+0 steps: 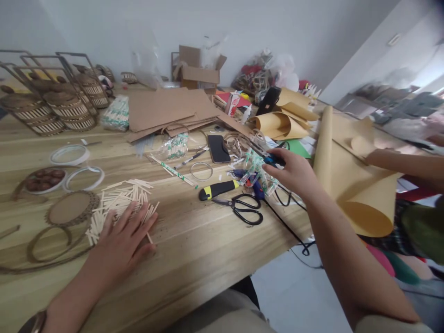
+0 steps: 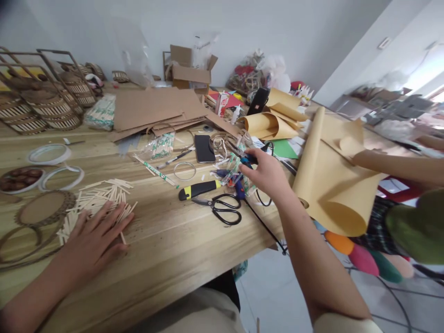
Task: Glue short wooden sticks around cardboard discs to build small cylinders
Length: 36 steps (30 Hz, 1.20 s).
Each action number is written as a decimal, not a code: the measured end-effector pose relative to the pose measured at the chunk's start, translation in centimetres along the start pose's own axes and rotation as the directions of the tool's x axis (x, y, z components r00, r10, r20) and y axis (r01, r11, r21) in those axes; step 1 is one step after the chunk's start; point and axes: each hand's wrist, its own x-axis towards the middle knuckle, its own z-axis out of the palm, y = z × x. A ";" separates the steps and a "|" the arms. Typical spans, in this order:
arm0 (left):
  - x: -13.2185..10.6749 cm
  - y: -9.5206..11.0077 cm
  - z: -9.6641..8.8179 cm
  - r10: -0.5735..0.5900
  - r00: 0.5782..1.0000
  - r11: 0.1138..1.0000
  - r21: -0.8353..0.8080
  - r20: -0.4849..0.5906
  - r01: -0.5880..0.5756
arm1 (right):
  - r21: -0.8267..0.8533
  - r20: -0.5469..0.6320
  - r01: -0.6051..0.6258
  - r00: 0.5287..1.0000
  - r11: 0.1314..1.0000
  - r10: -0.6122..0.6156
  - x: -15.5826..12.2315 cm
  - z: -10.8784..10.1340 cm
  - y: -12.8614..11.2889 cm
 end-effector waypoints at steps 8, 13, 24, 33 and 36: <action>0.3 0.3 -0.4 -0.068 0.996 0.997 -0.043 0.051 0.070 | 0.007 0.392 0.249 0.890 0.969 -0.231 -6.9 6.4 -11.8; 0.3 0.2 -0.3 -0.071 0.997 0.997 -0.033 -0.020 0.071 | -0.065 0.381 0.316 0.885 0.946 -0.269 -10.7 11.3 -15.1; 0.3 -0.3 0.5 0.003 0.995 0.996 -0.091 -0.098 -0.012 | -0.202 0.056 -0.512 0.845 0.835 0.532 4.4 6.6 -0.4; 0.2 -0.2 0.2 -0.072 0.994 0.988 -0.140 -0.079 0.060 | -0.378 0.218 -0.493 0.775 0.784 0.593 8.3 7.8 4.5; 0.2 -0.2 0.1 -0.080 0.995 0.989 -0.130 -0.054 0.072 | -0.406 0.197 -0.464 0.797 0.787 0.571 7.8 7.5 4.8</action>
